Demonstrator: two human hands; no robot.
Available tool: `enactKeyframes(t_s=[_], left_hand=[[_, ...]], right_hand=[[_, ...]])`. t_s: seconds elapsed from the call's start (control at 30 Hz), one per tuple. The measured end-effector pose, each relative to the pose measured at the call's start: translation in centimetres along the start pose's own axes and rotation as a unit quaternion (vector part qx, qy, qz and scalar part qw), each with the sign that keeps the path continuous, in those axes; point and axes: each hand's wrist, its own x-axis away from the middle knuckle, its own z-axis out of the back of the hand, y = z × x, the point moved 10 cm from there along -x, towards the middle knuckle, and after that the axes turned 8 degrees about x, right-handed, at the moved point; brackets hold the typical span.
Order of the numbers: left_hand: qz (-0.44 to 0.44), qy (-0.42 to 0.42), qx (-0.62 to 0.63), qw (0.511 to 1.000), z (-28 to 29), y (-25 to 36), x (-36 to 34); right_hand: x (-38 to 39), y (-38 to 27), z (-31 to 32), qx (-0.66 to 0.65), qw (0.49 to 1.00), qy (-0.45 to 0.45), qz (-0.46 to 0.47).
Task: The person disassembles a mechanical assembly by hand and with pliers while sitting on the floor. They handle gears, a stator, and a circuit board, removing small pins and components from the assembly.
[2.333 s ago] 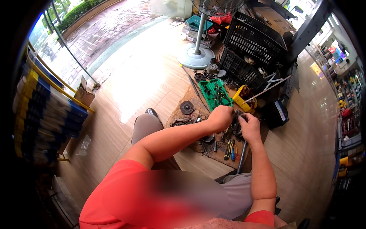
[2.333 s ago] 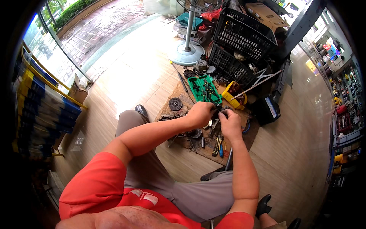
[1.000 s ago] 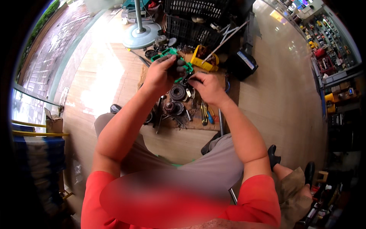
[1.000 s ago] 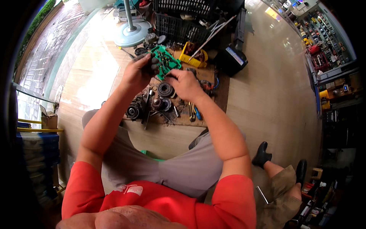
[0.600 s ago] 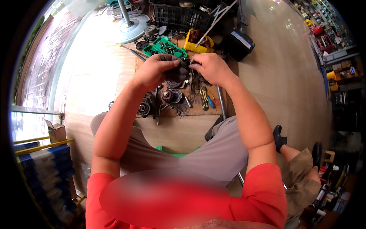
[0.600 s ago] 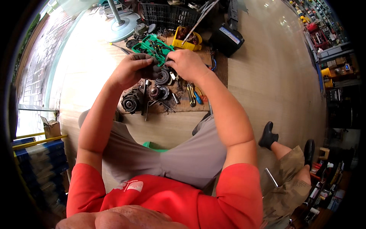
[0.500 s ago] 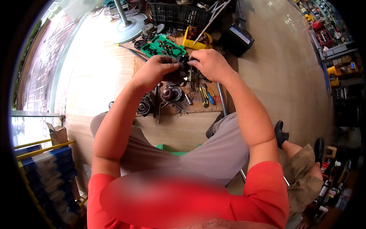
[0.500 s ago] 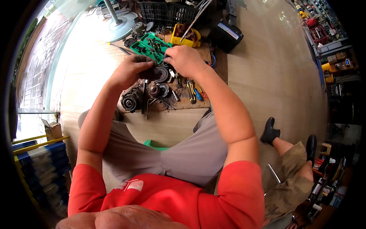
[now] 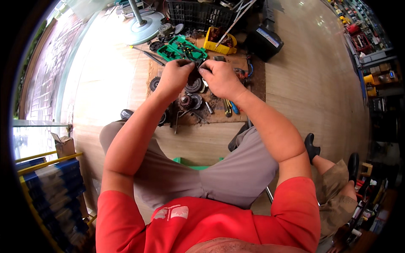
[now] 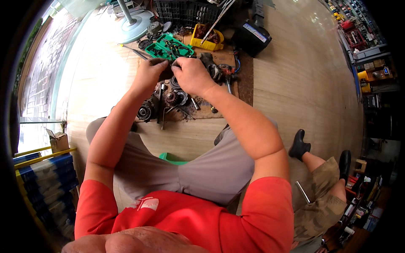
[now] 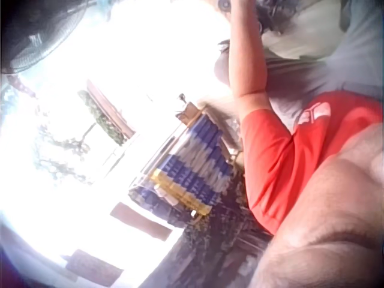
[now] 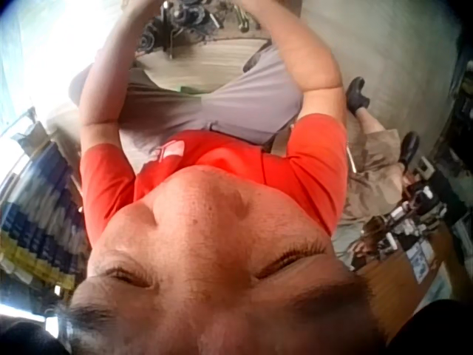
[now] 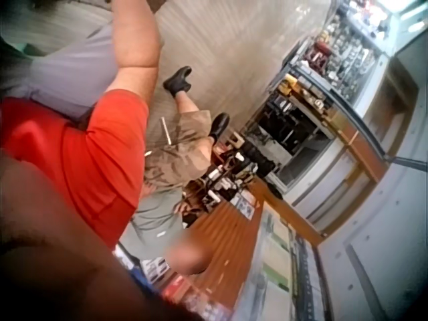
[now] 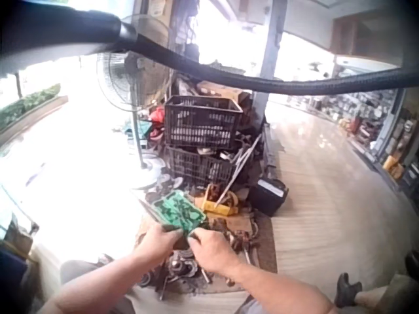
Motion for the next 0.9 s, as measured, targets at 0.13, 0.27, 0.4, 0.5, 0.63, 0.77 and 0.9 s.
enactKeyframes(t_s=[0.13,0.27,0.4,0.5,0.63,0.77,0.9], left_hand=[[-0.003,-0.015,0.178,0.984,-0.9,1.4,1.0],[-0.036,0.001,0.222,0.974,-0.4,2.4,1.0],[-0.029,-0.008,0.287,0.958,-0.2,2.1,0.6],[-0.023,-0.02,0.327,0.945,0.2,2.1,0.3],[-0.034,-0.024,0.363,0.931,0.4,3.3,0.3],[-0.051,-0.046,0.392,0.918,2.1,4.2,-0.4],[-0.032,-0.125,0.434,0.892,1.3,4.4,-0.1]], right_hand=[[0.3,-0.3,-0.9,-0.087,0.996,0.008,-0.014],[0.6,-0.4,-2.5,-0.102,0.994,-0.02,-0.023],[0.5,-0.8,-2.4,-0.054,0.999,-0.001,0.004],[0.5,-1.8,-1.5,-0.028,0.998,0.024,0.046],[0.6,-2.4,-0.7,-0.007,0.997,0.041,0.07],[0.2,-1.5,-0.9,0.017,0.997,0.018,0.074],[-0.1,-0.8,-1.8,-0.025,0.997,-0.062,0.045]])
